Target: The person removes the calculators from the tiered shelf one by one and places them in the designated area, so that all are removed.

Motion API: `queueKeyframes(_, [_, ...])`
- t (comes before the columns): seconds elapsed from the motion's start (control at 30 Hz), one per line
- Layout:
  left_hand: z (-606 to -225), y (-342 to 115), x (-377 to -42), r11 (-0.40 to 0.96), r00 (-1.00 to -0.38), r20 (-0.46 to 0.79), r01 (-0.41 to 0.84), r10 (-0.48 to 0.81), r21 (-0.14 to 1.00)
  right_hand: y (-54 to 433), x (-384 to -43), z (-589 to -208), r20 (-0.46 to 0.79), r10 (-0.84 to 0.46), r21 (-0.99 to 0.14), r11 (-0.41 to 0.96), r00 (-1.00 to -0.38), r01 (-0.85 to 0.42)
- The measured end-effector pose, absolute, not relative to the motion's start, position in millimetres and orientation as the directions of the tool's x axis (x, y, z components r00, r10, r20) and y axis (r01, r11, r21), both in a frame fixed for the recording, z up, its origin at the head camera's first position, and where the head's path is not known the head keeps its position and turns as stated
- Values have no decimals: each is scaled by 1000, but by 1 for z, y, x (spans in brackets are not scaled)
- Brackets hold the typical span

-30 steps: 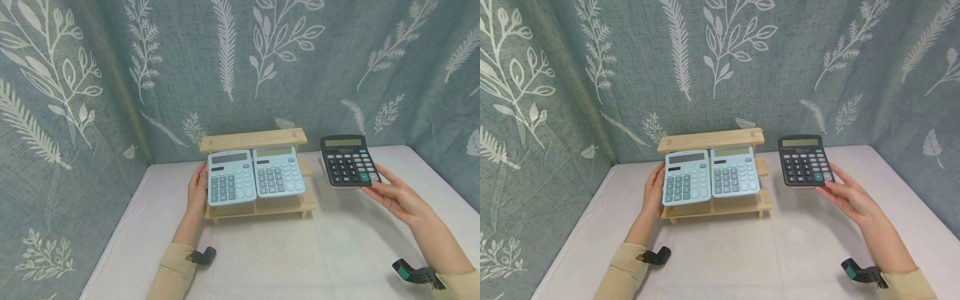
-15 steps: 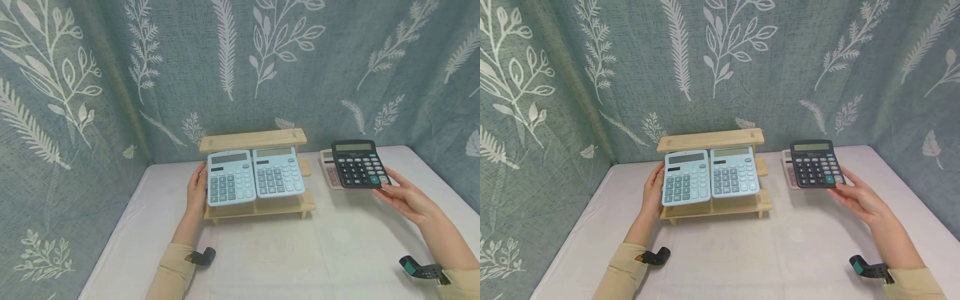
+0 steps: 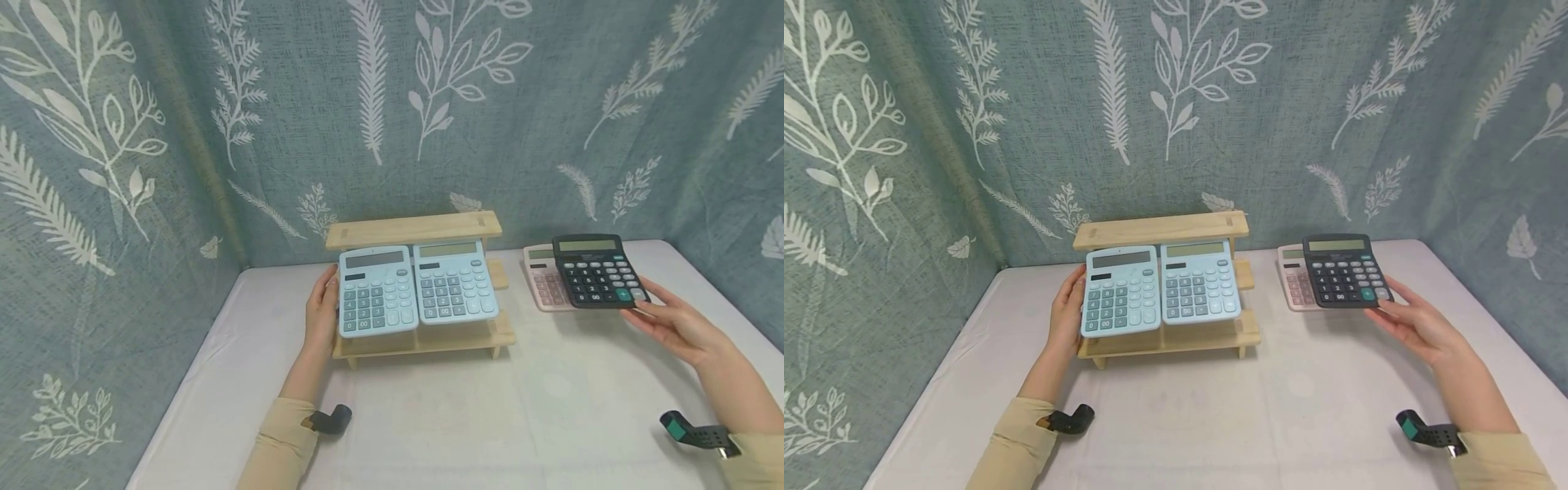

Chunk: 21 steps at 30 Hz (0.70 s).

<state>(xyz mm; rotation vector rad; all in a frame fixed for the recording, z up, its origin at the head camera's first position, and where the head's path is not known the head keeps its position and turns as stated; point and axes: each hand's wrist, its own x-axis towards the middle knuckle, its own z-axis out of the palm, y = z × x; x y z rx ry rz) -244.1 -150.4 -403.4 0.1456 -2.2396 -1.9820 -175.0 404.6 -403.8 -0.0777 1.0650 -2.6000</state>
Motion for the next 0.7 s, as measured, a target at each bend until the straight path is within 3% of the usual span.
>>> queueKeyframes(0.7, [-404, -151, -244, 117, -987, 56, 39, -151, 992, 436, -181, -410, -140, -264, -588, -754, -954, 295])
